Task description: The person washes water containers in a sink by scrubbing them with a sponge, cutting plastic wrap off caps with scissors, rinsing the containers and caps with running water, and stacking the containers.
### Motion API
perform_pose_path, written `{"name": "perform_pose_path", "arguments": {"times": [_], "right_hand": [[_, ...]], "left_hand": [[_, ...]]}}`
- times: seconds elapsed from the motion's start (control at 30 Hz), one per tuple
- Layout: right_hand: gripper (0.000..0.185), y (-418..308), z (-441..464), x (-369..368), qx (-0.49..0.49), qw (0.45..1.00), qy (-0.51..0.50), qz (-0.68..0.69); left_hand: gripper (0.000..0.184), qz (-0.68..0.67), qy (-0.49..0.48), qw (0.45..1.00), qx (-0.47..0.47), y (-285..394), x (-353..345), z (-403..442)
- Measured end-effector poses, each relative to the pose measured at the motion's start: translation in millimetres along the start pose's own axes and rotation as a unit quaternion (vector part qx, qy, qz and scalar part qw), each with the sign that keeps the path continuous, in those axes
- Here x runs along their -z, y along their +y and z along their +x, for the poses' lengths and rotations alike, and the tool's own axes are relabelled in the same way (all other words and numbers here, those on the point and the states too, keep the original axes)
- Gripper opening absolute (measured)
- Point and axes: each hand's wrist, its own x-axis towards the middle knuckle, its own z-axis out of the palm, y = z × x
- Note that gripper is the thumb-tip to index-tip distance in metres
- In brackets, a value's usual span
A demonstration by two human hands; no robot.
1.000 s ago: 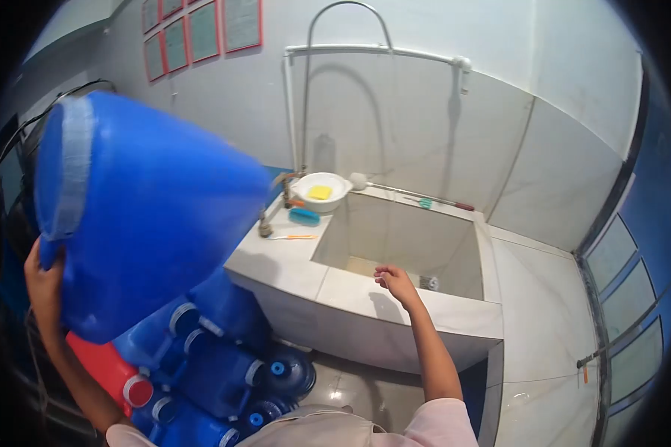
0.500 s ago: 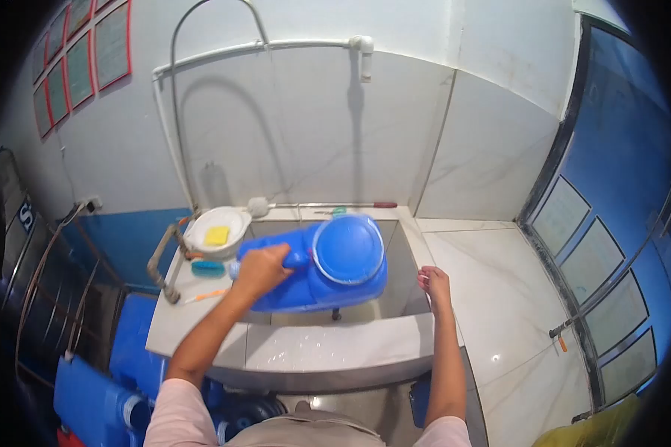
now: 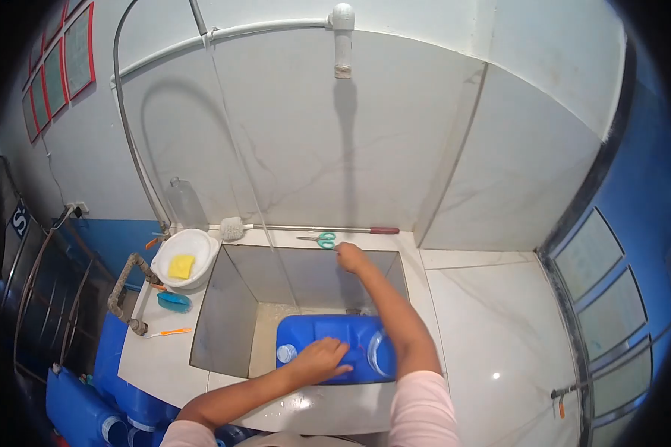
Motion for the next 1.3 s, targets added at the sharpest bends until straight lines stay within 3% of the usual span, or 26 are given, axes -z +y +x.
{"name": "perform_pose_path", "arguments": {"times": [0.03,0.07,0.13,0.17,0.23,0.37,0.47,0.57,0.67,0.7,0.73,0.8,0.83,0.87,0.9,0.93,1.03,1.07,1.1,1.13,1.27,1.3], "right_hand": [[0.025,4,19,-17,0.009,1.0,-0.003,0.004],[0.023,7,34,-34,-0.009,1.0,-0.003,-0.016],[0.022,14,59,-53,-0.019,0.999,-0.003,-0.032],[0.021,18,68,-60,-0.038,0.998,0.005,-0.057],[0.025,20,73,-72,-0.049,0.996,0.037,-0.061],[0.023,16,84,-75,-0.068,0.993,0.038,-0.086],[0.021,20,84,-69,-0.137,0.988,-0.02,-0.067],[0.023,15,65,-38,-0.138,0.988,-0.044,-0.044],[0.025,7,38,-2,-0.129,0.991,-0.035,-0.013],[0.027,7,30,8,-0.127,0.992,-0.018,0.004],[0.027,7,19,18,-0.13,0.991,-0.02,0.006],[0.029,4,-3,35,-0.126,0.982,0.01,0.142],[0.029,-4,-17,44,-0.127,0.982,0.009,0.142],[0.027,-21,-37,61,-0.133,0.963,-0.007,0.235],[0.025,-35,-54,74,-0.137,0.936,-0.022,0.325],[0.025,-43,-70,78,-0.141,0.936,-0.02,0.322],[0.025,-71,-111,91,-0.131,0.903,-0.007,0.41],[0.024,-86,-124,99,-0.139,0.896,-0.003,0.422],[0.023,-98,-134,101,-0.146,0.889,0.001,0.433],[0.023,-107,-141,99,-0.149,0.89,0.005,0.432],[0.021,-156,-168,100,-0.155,0.858,-0.052,0.487],[0.021,-170,-175,104,-0.172,0.845,-0.058,0.503]], "left_hand": [[0.034,-0.026,0.03,0.996,-0.082,-3,2,-5],[0.034,-0.021,0.03,0.997,-0.073,-8,14,-14],[0.034,0.023,0.155,0.984,-0.079,-25,41,-41],[0.034,0.028,0.154,0.985,-0.07,-31,47,-51],[0.035,0.094,-0.004,0.995,-0.017,-38,53,-72],[0.038,0.054,-0.048,0.997,0.033,-39,29,-68],[0.038,0.09,-0.039,0.986,0.133,-22,14,-62],[0.037,0.019,-0.027,0.922,0.386,-6,26,-44],[0.042,-0.089,-0.069,0.906,0.408,-11,20,-71],[0.042,-0.121,-0.123,0.879,0.444,-5,33,-71],[0.042,-0.122,-0.127,0.878,0.445,-7,36,-74],[0.038,-0.098,0.122,0.947,0.279,-4,46,-76],[0.042,-0.123,0.12,0.957,0.233,1,56,-68],[0.042,-0.123,0.12,0.958,0.231,-1,54,-71],[0.044,-0.171,0.016,0.943,0.286,-7,49,-74],[0.045,-0.218,-0.09,0.912,0.337,-9,46,-77],[0.046,-0.174,-0.166,0.886,0.397,-9,62,-81],[0.046,-0.174,-0.171,0.886,0.393,-4,66,-79],[0.046,-0.124,-0.002,0.952,0.281,4,67,-72],[0.047,-0.071,0.169,0.971,0.155,10,67,-68],[0.047,-0.129,0.064,0.971,0.19,-8,44,-71],[0.044,-0.195,0.026,0.933,0.301,-7,58,-65]]}}
